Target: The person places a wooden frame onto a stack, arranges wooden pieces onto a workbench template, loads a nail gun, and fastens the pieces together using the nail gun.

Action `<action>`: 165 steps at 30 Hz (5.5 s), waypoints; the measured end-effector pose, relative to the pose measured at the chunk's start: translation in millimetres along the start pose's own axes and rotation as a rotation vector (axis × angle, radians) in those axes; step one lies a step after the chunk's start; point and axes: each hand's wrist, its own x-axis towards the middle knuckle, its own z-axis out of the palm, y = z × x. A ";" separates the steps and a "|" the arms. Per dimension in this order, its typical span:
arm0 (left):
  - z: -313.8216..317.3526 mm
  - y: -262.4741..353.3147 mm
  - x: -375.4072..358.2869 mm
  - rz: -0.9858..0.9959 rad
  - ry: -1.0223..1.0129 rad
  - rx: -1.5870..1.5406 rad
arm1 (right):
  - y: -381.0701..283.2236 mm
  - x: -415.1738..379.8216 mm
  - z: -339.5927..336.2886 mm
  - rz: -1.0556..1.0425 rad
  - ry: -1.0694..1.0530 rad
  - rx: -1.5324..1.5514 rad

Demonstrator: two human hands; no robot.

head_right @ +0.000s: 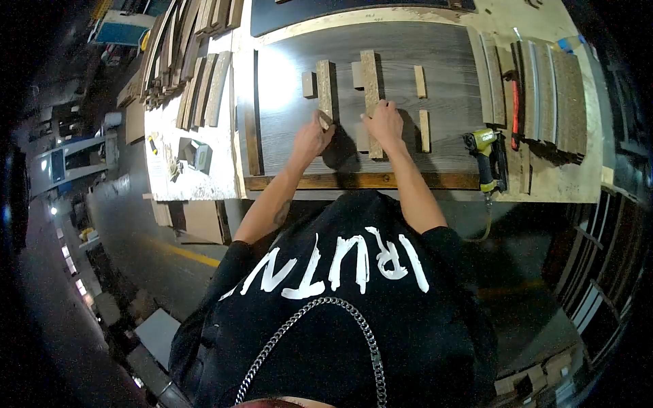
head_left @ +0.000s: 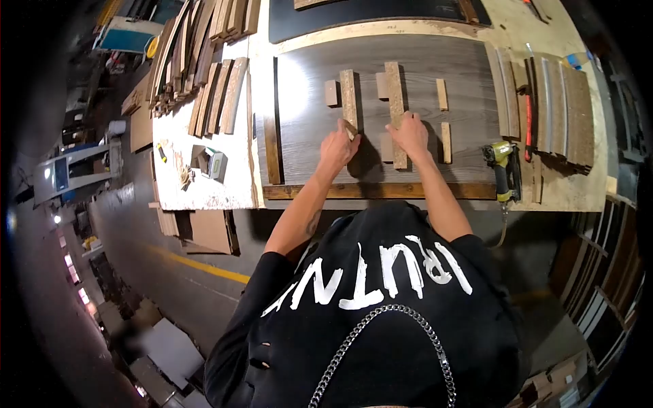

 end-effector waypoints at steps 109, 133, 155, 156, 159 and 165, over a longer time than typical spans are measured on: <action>-143.6 -361.1 128.6 -0.093 0.258 -0.466 | -205.6 -167.8 172.4 0.091 0.198 0.304; -132.9 -342.6 74.4 0.014 0.382 -0.007 | -267.4 -61.2 189.3 0.071 0.073 0.020; -162.5 -293.4 -66.9 -0.082 -0.333 -1.474 | -262.0 -40.7 208.8 -0.036 0.066 0.073; -156.1 -289.8 -65.7 -0.071 -0.331 -1.472 | -257.7 -42.6 211.1 -0.074 0.087 0.066; -149.7 -275.5 -65.2 0.057 -0.377 -1.421 | -256.9 -50.3 207.8 -0.090 0.185 0.002; -140.5 -242.0 -77.0 0.215 -0.527 -0.929 | -267.8 -100.9 145.0 0.122 -0.187 1.782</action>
